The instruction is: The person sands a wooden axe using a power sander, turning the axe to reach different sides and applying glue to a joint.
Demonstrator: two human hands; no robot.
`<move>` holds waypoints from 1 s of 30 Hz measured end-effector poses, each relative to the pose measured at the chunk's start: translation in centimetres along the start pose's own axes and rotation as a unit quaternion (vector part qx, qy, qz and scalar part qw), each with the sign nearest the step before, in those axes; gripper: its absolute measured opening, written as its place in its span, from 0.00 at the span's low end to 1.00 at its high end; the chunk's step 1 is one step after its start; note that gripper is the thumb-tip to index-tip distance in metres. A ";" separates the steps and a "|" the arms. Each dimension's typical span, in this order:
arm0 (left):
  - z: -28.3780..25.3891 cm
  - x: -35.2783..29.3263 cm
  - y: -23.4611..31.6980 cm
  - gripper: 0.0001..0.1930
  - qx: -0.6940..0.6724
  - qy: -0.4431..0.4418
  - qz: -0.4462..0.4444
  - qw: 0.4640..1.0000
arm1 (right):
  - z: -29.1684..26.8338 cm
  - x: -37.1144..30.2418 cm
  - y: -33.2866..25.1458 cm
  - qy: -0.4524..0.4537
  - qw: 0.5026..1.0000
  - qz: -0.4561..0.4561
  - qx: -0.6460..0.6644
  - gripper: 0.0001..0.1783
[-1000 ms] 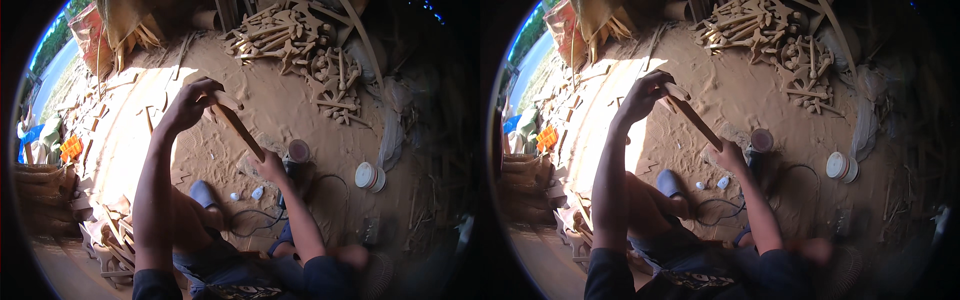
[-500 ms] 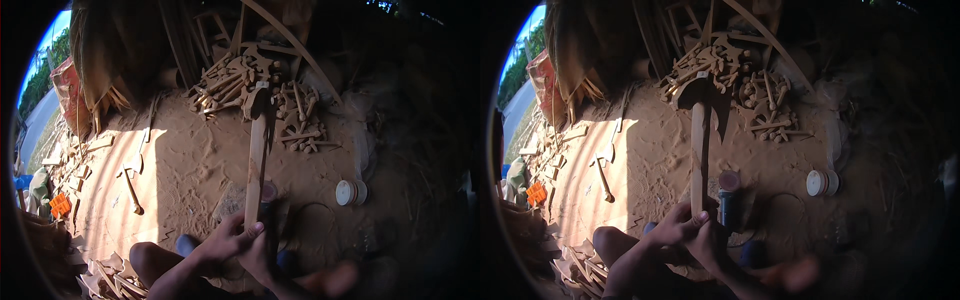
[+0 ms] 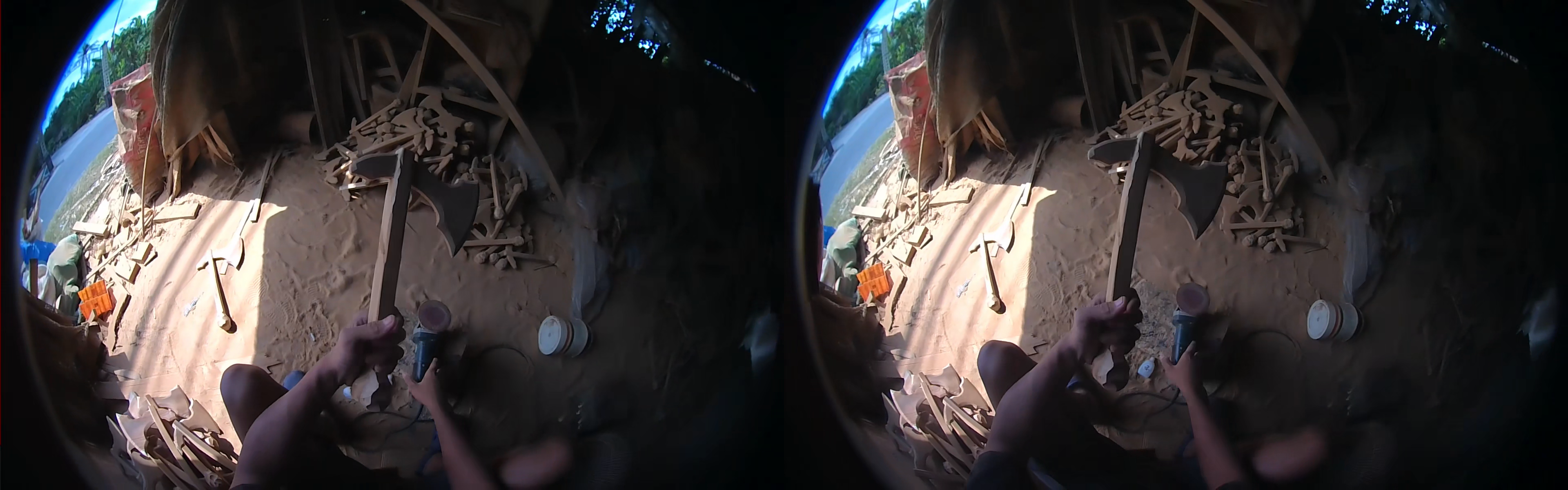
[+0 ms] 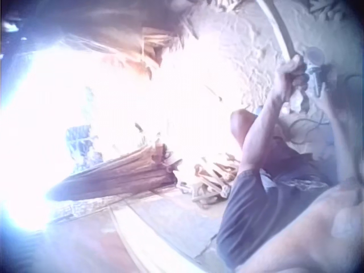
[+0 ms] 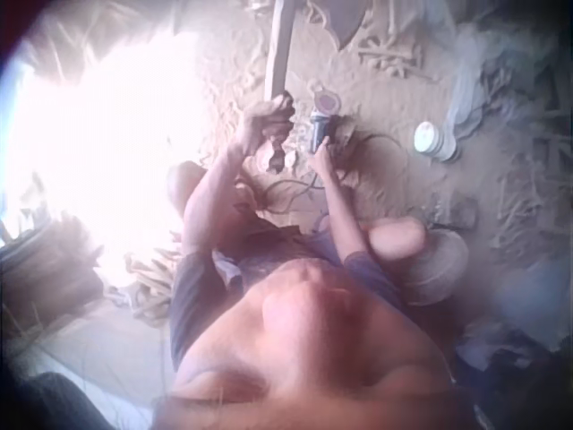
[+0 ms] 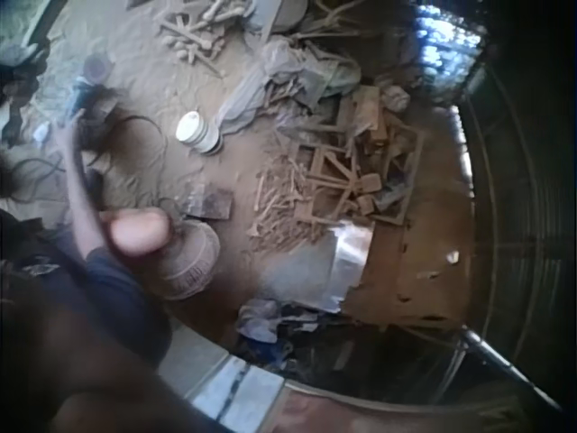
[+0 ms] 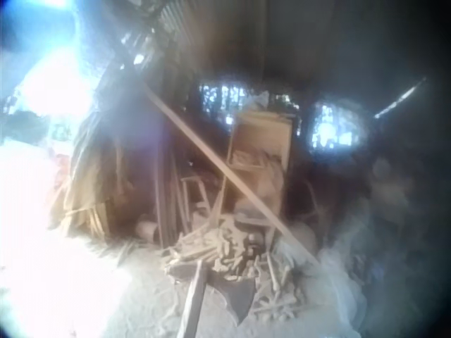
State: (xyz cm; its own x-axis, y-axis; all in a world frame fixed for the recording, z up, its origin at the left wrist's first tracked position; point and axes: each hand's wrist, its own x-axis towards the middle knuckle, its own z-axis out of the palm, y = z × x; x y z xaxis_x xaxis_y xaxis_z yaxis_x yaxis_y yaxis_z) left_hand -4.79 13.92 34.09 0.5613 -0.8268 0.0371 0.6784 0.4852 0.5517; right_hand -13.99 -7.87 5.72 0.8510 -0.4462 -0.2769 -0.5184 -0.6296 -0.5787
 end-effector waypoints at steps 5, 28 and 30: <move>1.4 -0.2 1.1 0.16 -0.002 0.016 -0.030 0.999 | 2.3 -0.2 2.8 0.078 0.994 -0.054 -0.050 0.63; -7.1 1.6 -1.9 0.10 0.845 0.186 -0.038 0.500 | -15.7 -6.9 2.2 0.019 0.744 -0.034 0.667 0.26; -9.6 2.3 -4.2 0.10 0.853 0.171 -0.025 0.493 | -19.7 -7.9 3.3 0.044 0.808 -0.088 0.581 0.31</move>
State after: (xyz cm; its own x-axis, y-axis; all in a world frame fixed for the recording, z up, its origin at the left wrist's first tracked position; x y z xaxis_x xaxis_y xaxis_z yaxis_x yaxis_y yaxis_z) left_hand -1.82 12.75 23.82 0.8086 -0.5884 0.0068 -0.5270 -0.7189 0.4533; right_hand -24.11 -18.98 21.10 0.8671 -0.4906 -0.0868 0.0811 0.3109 -0.9470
